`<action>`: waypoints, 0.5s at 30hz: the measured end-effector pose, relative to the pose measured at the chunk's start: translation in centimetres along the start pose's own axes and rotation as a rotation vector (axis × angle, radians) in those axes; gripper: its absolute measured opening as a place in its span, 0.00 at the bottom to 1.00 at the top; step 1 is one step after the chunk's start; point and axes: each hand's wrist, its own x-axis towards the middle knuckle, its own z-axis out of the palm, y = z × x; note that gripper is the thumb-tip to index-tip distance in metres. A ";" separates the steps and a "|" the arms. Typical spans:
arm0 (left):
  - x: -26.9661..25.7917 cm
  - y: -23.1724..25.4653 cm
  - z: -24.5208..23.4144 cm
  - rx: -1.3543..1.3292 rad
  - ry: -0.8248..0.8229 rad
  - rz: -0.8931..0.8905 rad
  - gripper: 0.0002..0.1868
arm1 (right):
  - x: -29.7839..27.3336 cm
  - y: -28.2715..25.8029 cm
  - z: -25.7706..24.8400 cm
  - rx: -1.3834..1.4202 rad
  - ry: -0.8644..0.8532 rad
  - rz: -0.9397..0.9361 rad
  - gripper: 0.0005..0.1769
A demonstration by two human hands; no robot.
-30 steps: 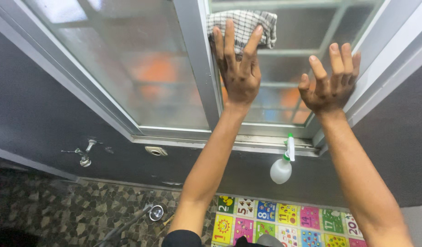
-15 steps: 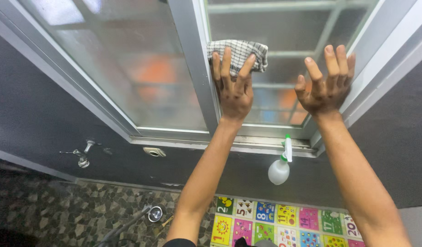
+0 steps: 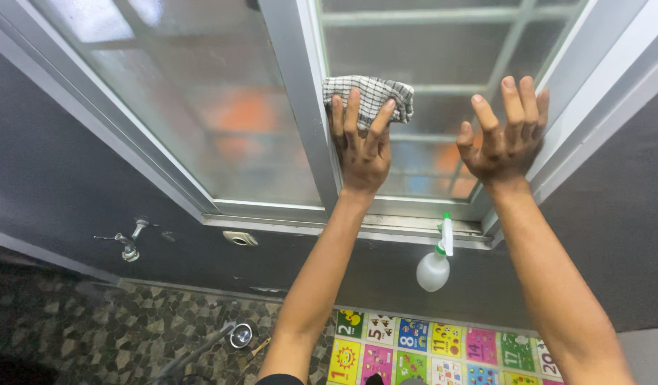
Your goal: The person sprays a cleaning solution onto a frosted glass window pane using a spray bottle. They then wipe the glass surface with a checkered cloth, moving the cloth in circular and linear motions to clean the area.
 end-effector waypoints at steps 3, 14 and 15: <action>0.7 0.0 0.0 -0.048 -0.012 -0.004 0.19 | 0.1 0.0 0.0 -0.007 -0.008 -0.003 0.22; 2.4 0.6 1.0 -0.035 0.036 0.008 0.19 | 0.1 0.2 0.6 -0.019 0.018 -0.007 0.21; 1.6 0.4 0.9 -0.031 0.035 0.009 0.19 | 0.0 0.2 0.7 -0.027 0.022 -0.009 0.21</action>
